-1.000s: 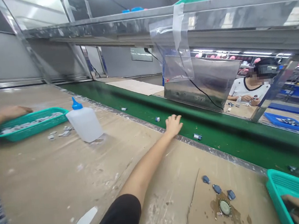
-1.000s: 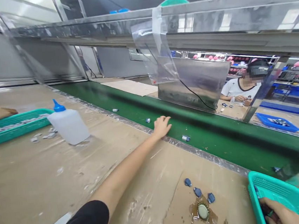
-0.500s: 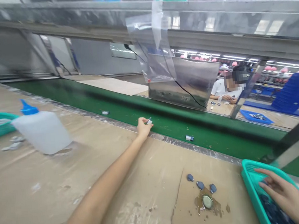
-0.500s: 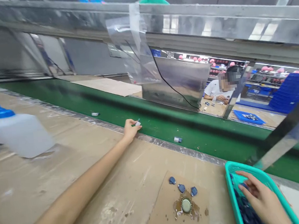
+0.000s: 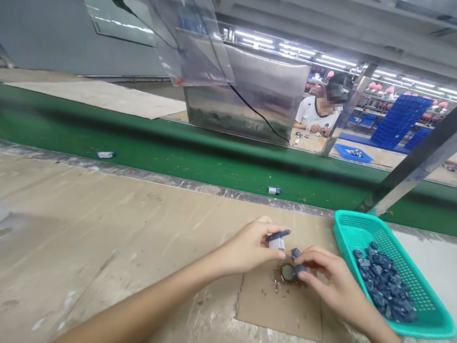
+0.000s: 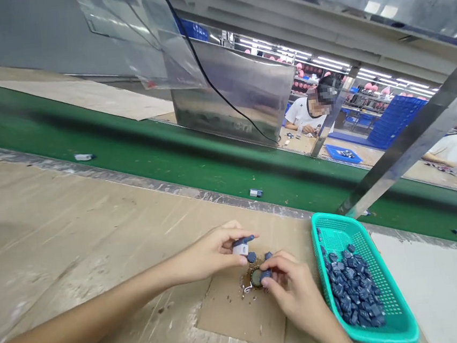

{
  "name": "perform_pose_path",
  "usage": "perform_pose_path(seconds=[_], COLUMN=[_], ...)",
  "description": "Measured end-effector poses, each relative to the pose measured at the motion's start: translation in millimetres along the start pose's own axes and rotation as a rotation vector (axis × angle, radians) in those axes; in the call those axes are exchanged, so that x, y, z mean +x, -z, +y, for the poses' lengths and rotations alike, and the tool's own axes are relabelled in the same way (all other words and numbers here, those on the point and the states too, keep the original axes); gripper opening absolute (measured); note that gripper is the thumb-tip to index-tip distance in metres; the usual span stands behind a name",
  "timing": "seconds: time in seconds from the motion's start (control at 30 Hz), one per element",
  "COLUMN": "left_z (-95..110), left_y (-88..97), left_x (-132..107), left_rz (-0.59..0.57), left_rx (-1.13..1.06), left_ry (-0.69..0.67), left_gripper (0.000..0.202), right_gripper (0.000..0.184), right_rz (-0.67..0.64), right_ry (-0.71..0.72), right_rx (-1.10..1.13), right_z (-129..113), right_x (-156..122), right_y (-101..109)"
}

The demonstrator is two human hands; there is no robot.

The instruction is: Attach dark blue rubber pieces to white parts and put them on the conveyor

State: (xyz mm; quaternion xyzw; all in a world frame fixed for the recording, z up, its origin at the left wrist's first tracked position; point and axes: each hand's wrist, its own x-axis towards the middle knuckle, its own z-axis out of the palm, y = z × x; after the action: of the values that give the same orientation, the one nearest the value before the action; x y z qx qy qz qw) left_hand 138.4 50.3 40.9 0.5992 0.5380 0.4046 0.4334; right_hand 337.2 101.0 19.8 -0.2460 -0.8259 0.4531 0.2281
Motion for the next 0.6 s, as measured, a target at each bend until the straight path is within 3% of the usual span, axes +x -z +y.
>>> perform_pose_path(seconds=[0.13, 0.33, 0.47, 0.6], left_z=[1, 6, -1, -5], left_y=[-0.8, -5.9, -7.5, -8.5], left_x=[-6, -10, -8, -9], left_rz=[-0.017, 0.032, 0.069, 0.104], left_rx=[0.297, 0.393, 0.418, 0.408], left_ry=[-0.101, -0.215, -0.224, -0.238], left_gripper=[0.033, 0.019, 0.017, 0.02], right_gripper=[0.018, 0.022, 0.018, 0.028], right_rz=[-0.031, -0.025, 0.051, 0.233], right_ry=[0.234, 0.292, 0.246, 0.044], right_rx=[-0.402, -0.678, -0.543, -0.071], right_z=[14, 22, 16, 6], right_x=[-1, -2, 0, 1], right_y=[-14, -25, -22, -9])
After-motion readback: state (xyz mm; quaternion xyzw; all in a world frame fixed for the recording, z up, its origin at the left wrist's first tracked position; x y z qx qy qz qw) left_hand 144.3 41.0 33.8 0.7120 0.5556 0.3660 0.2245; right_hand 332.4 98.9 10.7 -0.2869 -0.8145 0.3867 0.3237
